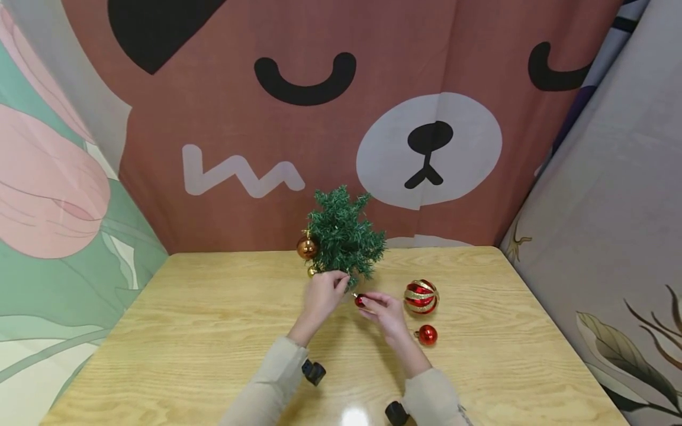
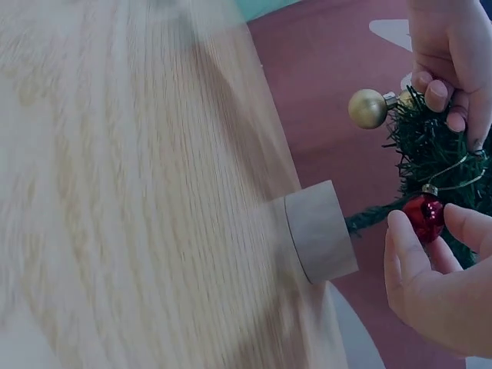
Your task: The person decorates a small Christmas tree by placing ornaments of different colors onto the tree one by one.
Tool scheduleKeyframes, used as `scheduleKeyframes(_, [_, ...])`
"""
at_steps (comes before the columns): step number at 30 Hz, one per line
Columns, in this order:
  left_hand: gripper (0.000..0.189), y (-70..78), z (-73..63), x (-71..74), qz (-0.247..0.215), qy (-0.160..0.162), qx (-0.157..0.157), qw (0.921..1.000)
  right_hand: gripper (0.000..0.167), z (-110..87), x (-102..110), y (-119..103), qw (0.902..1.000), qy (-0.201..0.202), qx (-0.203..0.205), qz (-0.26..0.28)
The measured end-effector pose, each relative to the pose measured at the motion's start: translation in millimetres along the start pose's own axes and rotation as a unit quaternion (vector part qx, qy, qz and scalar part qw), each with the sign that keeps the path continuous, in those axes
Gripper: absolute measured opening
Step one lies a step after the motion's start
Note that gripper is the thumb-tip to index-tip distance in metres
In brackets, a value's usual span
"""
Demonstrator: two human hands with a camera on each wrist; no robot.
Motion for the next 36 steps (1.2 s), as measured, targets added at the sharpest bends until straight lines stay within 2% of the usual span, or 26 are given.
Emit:
scheduleKeyframes(5, [0.015, 0.4, -0.6, -0.9, 0.001, -0.005, -0.005, 1.0000, 0.031, 0.9, -2, 8, 0.9997, 0.010, -0.015, 0.013])
scheduleKeyframes(14, [0.016, 1.5, -2.0, -2.3, -0.020, -0.015, -0.007, 0.9997, 0.030, -0.2, -7, 17, 0.9995, 0.019, -0.017, 0.015])
scheduleKeyframes(19, [0.016, 0.7, -3.4, -2.7, -0.024, -0.010, -0.008, 0.9996, 0.029, -0.6, -6, 23, 0.9993, 0.024, -0.023, 0.018])
scheduleKeyframes(26, [0.015, 0.2, -3.3, -2.0, -0.030, -0.002, -0.009, 0.9995, 0.032, -2.0, -8, 25, 0.9991, 0.015, -0.030, 0.025])
scheduleKeyframes(36, [0.014, 2.4, -3.5, 2.0, -0.049, 0.001, -0.013, 0.9987, 0.035, -4.0, -8, 23, 0.9971, 0.003, -0.041, 0.064])
Point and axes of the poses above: each hand's wrist, its own z-axis towards the middle knuckle, its own x-axis out of the back of the hand, y = z × x, the point moved 8 cm from there along z, towards the middle knuckle, and after that the axes turned 4 degrees about -z, right-handed, at the moved point
